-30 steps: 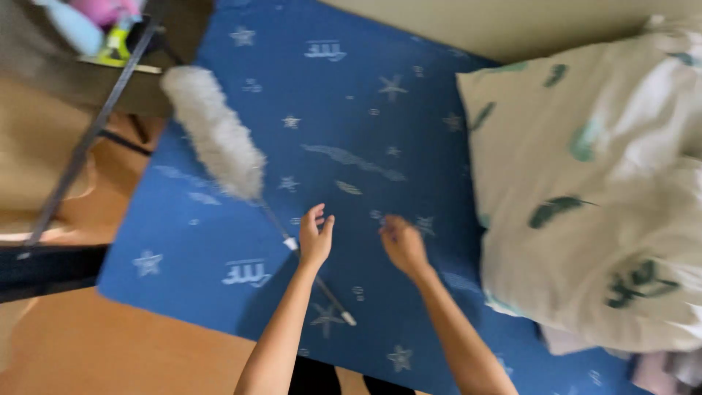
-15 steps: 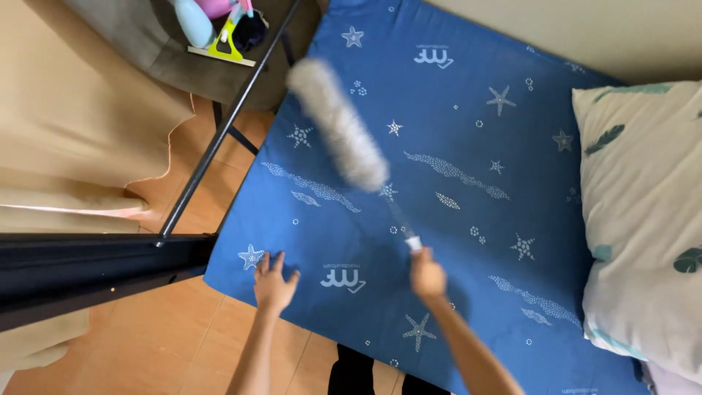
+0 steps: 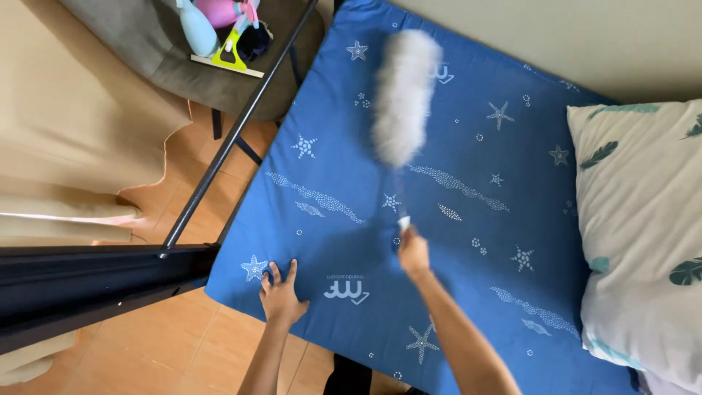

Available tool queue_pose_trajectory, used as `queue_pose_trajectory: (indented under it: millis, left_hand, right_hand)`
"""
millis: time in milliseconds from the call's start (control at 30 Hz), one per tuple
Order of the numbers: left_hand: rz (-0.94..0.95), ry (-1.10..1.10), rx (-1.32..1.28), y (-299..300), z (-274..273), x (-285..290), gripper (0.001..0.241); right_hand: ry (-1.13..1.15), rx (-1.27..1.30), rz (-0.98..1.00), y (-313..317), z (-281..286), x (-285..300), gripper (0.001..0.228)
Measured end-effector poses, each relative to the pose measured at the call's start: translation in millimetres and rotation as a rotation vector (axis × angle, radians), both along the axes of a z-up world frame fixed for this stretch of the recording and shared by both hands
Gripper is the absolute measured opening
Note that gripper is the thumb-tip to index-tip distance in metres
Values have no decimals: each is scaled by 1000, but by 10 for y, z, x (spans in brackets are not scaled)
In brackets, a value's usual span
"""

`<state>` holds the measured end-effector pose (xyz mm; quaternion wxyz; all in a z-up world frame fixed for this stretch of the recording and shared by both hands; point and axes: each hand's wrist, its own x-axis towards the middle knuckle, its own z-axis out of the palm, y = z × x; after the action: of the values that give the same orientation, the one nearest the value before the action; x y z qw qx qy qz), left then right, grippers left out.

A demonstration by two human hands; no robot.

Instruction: The person folds and stacks various clothing items and pillows on a blue mattress. They then use a long-handled duster to sweep the mattress surface, the bed frame, and a nearby curtain.

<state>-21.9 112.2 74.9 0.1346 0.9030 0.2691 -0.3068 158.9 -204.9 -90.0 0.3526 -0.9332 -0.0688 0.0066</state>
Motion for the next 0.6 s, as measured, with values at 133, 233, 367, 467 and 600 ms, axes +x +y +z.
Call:
queue_pose_trajectory:
  millis: [133, 233, 367, 467, 600]
  left_hand:
    - [-16, 14, 11, -18, -61, -37, 117]
    - [-20, -67, 26, -18, -108, -33, 116]
    - [-19, -11, 35, 2, -66, -3, 119]
    - [-17, 33, 44, -10, -73, 12, 119]
    - [-7, 94, 59, 2, -92, 35, 117]
  right_hand:
    - [260, -230, 67, -106, 565, -225, 43]
    - [286, -228, -17, -666, 526, -12, 43]
    - [174, -116, -257, -955, 329, 446, 33]
    - [206, 65, -435, -508, 431, 770, 27]
    - [95, -41, -130, 170, 324, 950, 38]
